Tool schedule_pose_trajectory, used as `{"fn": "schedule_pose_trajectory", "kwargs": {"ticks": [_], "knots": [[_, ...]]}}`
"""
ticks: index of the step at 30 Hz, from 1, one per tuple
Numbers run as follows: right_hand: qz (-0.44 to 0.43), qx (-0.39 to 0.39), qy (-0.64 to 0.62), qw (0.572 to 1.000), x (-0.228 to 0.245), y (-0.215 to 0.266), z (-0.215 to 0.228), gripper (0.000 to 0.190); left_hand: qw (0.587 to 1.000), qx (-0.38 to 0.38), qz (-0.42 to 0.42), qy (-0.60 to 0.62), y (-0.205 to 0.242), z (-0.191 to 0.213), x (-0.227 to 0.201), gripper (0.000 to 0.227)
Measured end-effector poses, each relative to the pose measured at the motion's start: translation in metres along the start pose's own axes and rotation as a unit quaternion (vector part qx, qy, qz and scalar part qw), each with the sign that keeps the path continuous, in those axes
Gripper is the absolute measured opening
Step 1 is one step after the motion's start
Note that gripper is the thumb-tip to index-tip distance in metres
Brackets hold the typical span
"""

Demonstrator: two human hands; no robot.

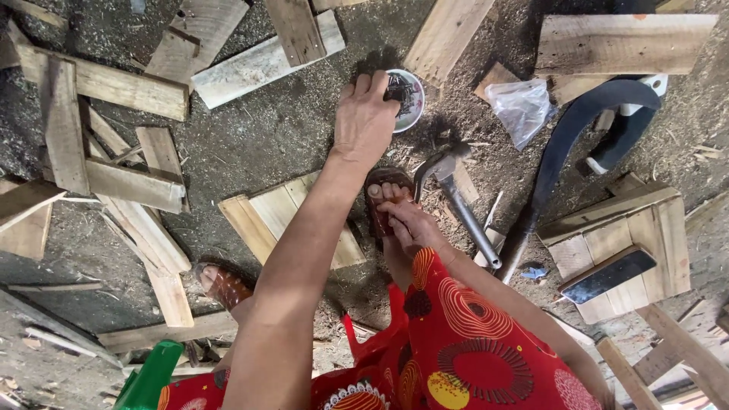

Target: Nailing wooden slats together to assemble a larger wooden component on a workshop floor.

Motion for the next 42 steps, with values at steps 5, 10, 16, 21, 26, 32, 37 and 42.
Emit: {"fn": "schedule_pose_trajectory", "kwargs": {"ticks": [5,10,16,21,26,32,37,42], "knots": [[-0.040,0.038,-0.019,0.998,-0.007,0.002,-0.004,0.034,0.999,0.045,-0.012,0.016,-0.009,-0.019,-0.005,0.016],[0.025,0.000,0.010,1.000,-0.008,0.001,-0.002,0.033,0.997,-0.013,-0.052,-0.055,-0.018,-0.013,-0.012,0.017],[-0.010,0.012,-0.003,1.000,-0.009,0.004,-0.001,0.033,0.996,0.004,-0.012,0.085,-0.001,-0.022,0.008,0.016],[-0.061,-0.024,-0.090,0.994,-0.028,0.011,-0.007,0.035,0.940,0.029,0.133,0.313,0.015,-0.035,0.026,0.009],[-0.015,0.022,-0.008,1.000,-0.023,0.009,-0.010,0.030,0.977,0.074,0.106,0.172,-0.002,-0.009,0.003,0.015],[0.108,0.013,0.331,0.937,-0.045,0.017,-0.032,0.042,0.998,0.004,0.058,0.025,-0.022,-0.027,-0.019,0.031],[0.105,0.006,0.261,0.960,-0.069,0.029,-0.045,0.048,0.997,-0.065,0.052,-0.002,-0.017,-0.046,-0.022,0.019],[0.042,0.006,0.039,0.998,-0.031,0.008,-0.016,0.035,0.995,-0.041,0.069,0.065,-0.016,-0.052,-0.010,0.017]]}}
Point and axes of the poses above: each hand's wrist, its own y-axis away from the middle knuckle, its own z-axis out of the back of the hand, x = y × z, the point moved 6 cm from there along -y, towards the middle knuckle, and after that the axes turned 1 degree about -y, right-handed, at the moved point
